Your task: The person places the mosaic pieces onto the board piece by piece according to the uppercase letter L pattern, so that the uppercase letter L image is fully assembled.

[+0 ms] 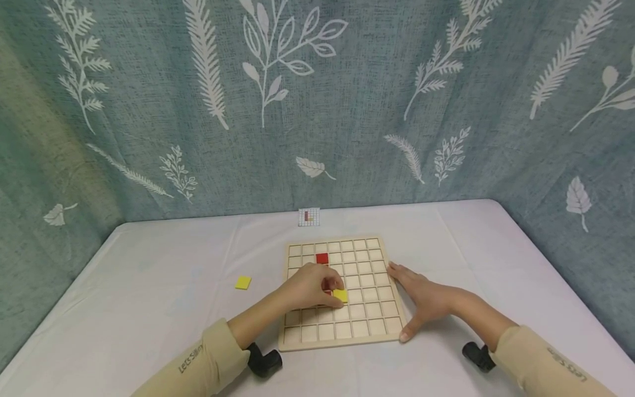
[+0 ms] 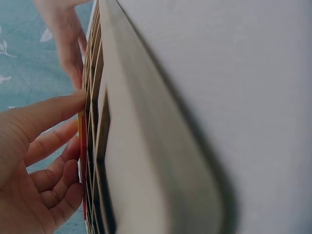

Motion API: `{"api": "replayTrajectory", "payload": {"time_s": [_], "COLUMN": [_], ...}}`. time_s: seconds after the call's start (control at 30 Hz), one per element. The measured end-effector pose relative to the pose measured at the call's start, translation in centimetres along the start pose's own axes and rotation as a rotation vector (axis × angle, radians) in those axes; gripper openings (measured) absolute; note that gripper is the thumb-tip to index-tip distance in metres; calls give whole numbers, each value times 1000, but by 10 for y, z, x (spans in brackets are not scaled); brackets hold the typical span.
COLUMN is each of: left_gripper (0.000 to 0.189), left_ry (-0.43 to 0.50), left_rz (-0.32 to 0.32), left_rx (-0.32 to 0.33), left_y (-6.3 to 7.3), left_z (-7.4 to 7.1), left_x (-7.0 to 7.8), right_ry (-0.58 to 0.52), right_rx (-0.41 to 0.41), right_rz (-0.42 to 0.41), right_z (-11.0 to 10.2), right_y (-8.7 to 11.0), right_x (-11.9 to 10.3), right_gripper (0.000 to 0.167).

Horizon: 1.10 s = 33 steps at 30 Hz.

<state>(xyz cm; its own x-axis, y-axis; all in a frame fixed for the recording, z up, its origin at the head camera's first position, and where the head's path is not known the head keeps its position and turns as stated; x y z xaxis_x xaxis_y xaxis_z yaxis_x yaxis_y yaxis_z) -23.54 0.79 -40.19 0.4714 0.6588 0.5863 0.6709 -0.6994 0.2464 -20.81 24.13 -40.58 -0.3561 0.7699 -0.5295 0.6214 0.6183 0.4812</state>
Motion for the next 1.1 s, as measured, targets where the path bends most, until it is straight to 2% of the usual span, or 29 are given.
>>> {"api": "replayTrajectory", "payload": {"time_s": [0.33, 0.73, 0.83, 1.1], "left_gripper": [23, 20, 21, 22], "left_ry": [-15, -45, -23, 119], "left_rz": [14, 24, 36, 57], "left_rx": [-8, 12, 9, -36], "left_y": [1, 6, 7, 11], "left_z": [-1, -2, -4, -10], "left_x": [1, 2, 1, 1], "right_ry": [-16, -11, -7, -12], "right_rx": [-2, 8, 12, 12], "right_rz": [-10, -6, -9, -15], "right_z": [-1, 0, 0, 1], "right_y": [1, 1, 1, 1], "right_x": [-2, -1, -2, -3], "right_gripper": [133, 133, 133, 132]}}
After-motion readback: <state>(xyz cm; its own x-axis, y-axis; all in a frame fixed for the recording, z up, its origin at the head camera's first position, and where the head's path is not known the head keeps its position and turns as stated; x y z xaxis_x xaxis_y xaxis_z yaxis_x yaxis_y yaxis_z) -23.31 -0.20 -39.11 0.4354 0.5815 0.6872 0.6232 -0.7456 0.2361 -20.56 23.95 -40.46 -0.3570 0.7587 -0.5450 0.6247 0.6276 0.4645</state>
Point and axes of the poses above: each hand's wrist, its own y-axis away from the middle knuckle, its own z-axis out of the palm, x = y × z, the point moved 3 cm from there along -y, towards the middle knuckle, and after that the axes turned 15 degrees about -x, right-handed, at the moved point
